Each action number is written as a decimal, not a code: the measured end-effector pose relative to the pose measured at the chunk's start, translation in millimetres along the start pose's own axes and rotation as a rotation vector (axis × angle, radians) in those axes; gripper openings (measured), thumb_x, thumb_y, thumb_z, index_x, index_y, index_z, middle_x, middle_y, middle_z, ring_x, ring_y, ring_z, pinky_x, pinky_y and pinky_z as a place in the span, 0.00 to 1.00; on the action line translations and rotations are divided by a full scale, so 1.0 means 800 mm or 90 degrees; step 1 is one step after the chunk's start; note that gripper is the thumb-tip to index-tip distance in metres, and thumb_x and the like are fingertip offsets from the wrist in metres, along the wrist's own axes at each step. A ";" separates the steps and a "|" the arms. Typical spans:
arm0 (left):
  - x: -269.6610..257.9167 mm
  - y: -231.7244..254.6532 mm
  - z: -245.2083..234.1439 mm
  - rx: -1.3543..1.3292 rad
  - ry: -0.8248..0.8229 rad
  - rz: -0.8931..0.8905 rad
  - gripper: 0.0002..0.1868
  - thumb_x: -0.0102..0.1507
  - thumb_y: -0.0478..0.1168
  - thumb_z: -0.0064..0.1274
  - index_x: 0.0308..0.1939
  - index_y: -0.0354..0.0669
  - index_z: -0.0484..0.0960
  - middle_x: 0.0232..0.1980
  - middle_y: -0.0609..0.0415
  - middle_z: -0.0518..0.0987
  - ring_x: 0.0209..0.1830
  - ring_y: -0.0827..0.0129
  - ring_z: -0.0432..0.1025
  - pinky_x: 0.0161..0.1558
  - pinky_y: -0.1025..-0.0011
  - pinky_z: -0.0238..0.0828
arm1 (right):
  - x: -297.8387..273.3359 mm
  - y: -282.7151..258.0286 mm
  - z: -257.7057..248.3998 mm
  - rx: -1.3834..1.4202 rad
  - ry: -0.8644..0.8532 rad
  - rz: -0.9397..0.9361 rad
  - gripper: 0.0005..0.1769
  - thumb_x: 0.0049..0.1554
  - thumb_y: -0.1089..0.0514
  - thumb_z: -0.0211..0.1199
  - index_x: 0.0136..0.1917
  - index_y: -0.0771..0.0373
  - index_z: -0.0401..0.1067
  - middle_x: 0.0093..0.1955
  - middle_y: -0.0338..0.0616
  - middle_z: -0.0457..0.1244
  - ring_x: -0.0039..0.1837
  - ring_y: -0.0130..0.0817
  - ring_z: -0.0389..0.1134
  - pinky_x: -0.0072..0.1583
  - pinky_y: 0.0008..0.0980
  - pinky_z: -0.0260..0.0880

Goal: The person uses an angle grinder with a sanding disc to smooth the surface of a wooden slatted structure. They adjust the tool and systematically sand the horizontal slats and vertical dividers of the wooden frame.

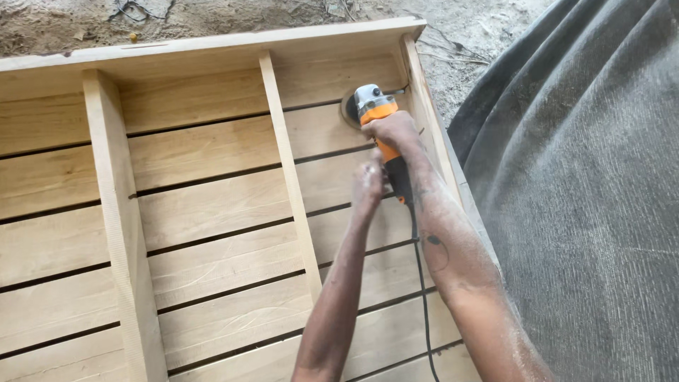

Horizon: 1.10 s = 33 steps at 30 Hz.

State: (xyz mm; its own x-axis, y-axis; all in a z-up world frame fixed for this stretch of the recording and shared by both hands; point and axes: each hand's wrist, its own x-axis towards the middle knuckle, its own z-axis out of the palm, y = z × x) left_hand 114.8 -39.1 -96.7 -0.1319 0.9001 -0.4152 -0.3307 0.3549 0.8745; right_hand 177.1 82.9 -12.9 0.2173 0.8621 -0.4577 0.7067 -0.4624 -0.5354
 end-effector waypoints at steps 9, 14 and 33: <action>-0.045 -0.012 0.073 -0.065 -0.124 -0.073 0.27 0.63 0.58 0.56 0.50 0.37 0.80 0.38 0.54 0.81 0.35 0.72 0.73 0.37 0.70 0.71 | 0.007 0.015 -0.034 0.034 0.009 0.024 0.23 0.37 0.54 0.76 0.46 0.65 0.78 0.43 0.44 0.72 0.44 0.34 0.74 0.48 0.35 0.75; -0.046 -0.001 0.087 -0.054 -0.112 -0.021 0.25 0.62 0.54 0.60 0.48 0.32 0.81 0.40 0.52 0.83 0.37 0.72 0.75 0.40 0.69 0.73 | 0.009 0.026 -0.040 0.115 0.027 0.021 0.23 0.37 0.56 0.75 0.47 0.64 0.77 0.44 0.43 0.71 0.44 0.34 0.74 0.47 0.36 0.76; -0.008 0.034 0.044 -0.048 -0.095 -0.031 0.19 0.63 0.50 0.59 0.37 0.33 0.79 0.27 0.54 0.78 0.20 0.72 0.72 0.22 0.70 0.70 | 0.009 -0.043 -0.022 -0.041 0.026 0.087 0.26 0.40 0.48 0.77 0.48 0.65 0.78 0.47 0.47 0.71 0.47 0.35 0.74 0.50 0.36 0.75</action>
State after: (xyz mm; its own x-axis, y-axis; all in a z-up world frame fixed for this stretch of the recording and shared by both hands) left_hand 139.8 -26.4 -61.1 0.0244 0.9117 -0.4102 -0.4038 0.3843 0.8302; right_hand 166.1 109.0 14.5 0.3406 0.8006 -0.4931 0.7102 -0.5627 -0.4230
